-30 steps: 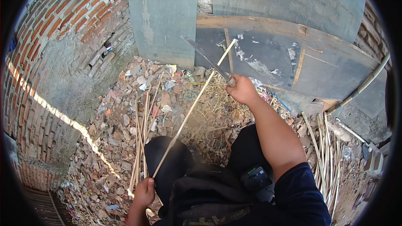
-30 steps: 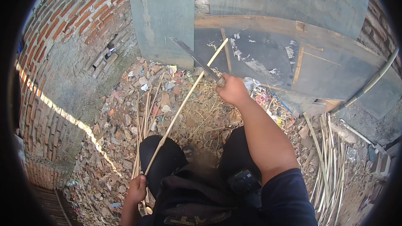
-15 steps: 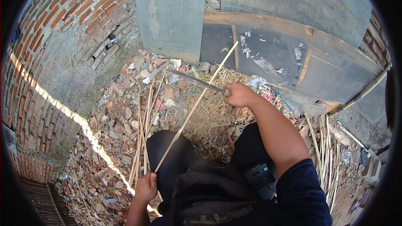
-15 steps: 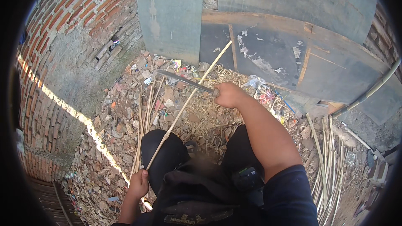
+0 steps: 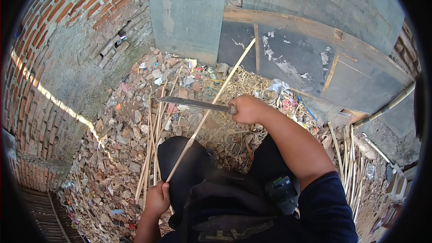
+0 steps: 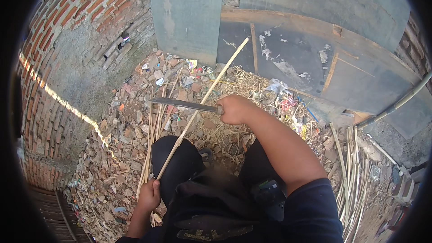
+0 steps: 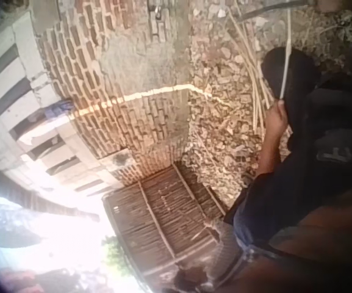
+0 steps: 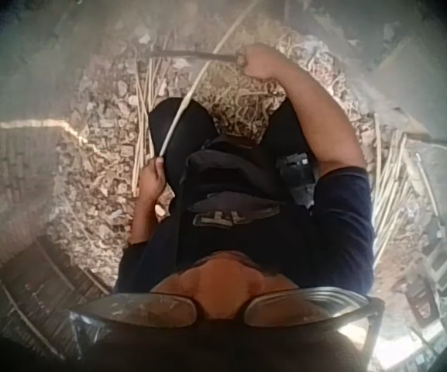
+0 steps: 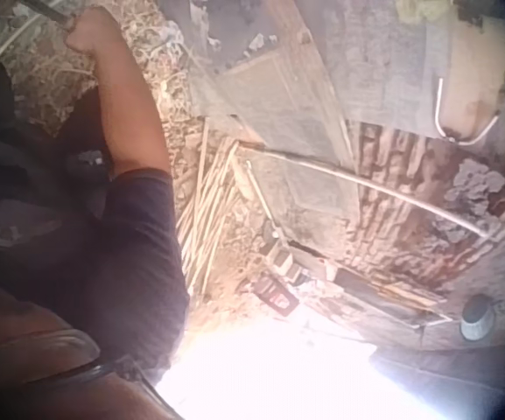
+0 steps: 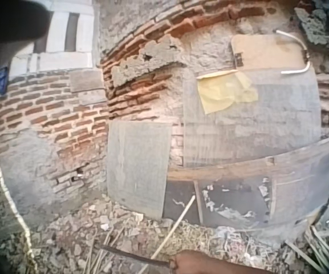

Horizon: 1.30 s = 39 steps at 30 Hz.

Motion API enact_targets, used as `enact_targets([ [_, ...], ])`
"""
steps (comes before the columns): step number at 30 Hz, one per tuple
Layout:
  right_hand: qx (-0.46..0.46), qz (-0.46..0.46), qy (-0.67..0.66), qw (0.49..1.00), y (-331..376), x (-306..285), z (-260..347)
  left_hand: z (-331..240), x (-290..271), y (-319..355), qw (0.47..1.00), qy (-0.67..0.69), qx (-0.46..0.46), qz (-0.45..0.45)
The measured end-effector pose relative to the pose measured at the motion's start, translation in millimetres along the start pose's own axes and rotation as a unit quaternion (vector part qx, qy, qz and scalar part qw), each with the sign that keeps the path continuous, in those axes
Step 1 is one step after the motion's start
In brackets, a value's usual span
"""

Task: The person shaves a strip of bamboo by holding it in one hand and scraping along its length using a knife.

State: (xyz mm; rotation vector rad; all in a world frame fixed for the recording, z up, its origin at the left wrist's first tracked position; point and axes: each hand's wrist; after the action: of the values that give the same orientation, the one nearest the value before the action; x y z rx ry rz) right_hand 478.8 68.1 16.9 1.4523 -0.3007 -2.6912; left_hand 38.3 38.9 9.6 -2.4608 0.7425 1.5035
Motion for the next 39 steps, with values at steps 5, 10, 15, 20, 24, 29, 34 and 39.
enact_targets([
  [5, 0.030, 0.024, 0.044, 0.998, 5, -17, -5, -6, -1, 6, 0.999, -0.045, -0.004, -0.013],
  [10, 0.071, -0.022, 0.010, 0.997, 0, -12, -25, -7, -4, -3, 1.000, -0.021, 0.001, 0.005],
  [15, -0.026, -0.029, 0.050, 0.998, 9, -4, -1, -2, -8, 4, 1.000, 0.013, -0.004, 0.018],
  [20, 0.044, -0.011, -0.014, 0.999, -6, -6, -11, -3, -4, -5, 1.000, 0.020, 0.002, 0.017],
  [24, 0.023, -0.003, 0.003, 1.000, 0, -5, 1, 4, -2, 5, 1.000, 0.008, 0.005, -0.001],
  [29, 0.025, -0.017, -0.006, 1.000, 2, -15, -22, -3, 3, 2, 0.999, -0.035, 0.002, -0.022],
  [34, 0.034, -0.011, 0.013, 0.999, 7, -15, -1, 2, 2, 3, 1.000, -0.027, -0.002, -0.009],
  [39, 0.050, -0.012, -0.005, 0.999, 4, -25, -14, -5, -2, 7, 0.999, -0.027, -0.012, -0.016],
])
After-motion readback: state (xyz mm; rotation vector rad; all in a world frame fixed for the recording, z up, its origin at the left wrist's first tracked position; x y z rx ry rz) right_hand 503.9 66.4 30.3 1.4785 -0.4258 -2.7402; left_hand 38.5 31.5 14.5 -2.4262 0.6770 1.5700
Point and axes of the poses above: each hand's wrist, its own y-axis away from the middle knuckle, its own x-axis out of the palm, z = x × y, and after that the axes turned 1 degree about -x, right-handed
